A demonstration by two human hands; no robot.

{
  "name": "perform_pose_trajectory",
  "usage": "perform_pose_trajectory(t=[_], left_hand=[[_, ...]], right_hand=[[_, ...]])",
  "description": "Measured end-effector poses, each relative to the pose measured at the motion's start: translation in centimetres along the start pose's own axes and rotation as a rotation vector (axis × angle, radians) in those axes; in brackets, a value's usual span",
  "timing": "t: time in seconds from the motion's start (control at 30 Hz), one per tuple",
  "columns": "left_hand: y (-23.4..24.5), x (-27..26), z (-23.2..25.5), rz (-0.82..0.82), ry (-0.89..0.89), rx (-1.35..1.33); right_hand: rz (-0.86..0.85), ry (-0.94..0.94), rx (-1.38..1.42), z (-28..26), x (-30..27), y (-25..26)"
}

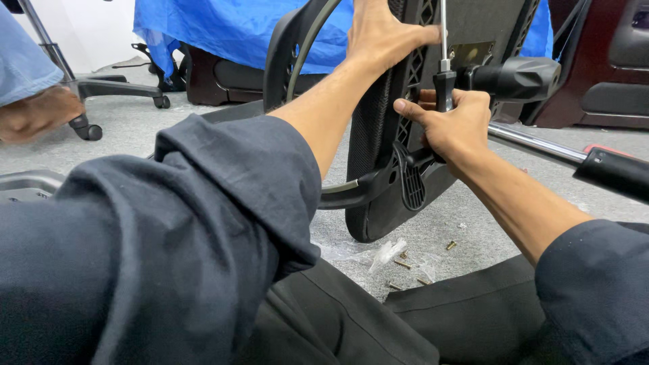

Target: The person attaches a black plastic frame to the underside of a chair seat using a screwdriver and screws. They align the frame, insert screws, and tighten them to secure the component.

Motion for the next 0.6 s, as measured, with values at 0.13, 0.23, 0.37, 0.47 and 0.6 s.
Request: perform_pose_trajectory(t=[0.13, 0.23, 0.37, 0.47, 0.6], left_hand=[[0.17, -0.32, -0.12, -0.108, 0.121, -0.004], [0.38, 0.03, -0.24, -0.16, 0.176, -0.014], [0.33, 0.08, -0.38, -0.162, 0.215, -0.045], [0.17, 0.17, -0.58, -0.204, 0.205, -0.034], [-0.08, 0.25, -0.77, -0.186, 0.202, -0.036]], right_hand=[[-0.016, 0.034, 0.025, 0.02, 0.13, 0.0], [-0.025, 0.011, 0.039, 0.08, 0.19, -0.1], [-0.021, -0.021, 0.054, 0.19, 0.24, -0.12], [-0.036, -0.039, 0.089, 0.22, 0.29, -0.2], [-0.045, -0.034, 0.105, 0.13, 0.25, -0.2]])
Point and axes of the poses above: each hand's wrist, its own x-axis towards the middle knuckle, its own y-axis out of the back of the hand, z = x × y, the point moved 4 cm from there along x, towards the middle knuckle, and after that the axes turned 11 degrees about -y, right-handed, at the moved point
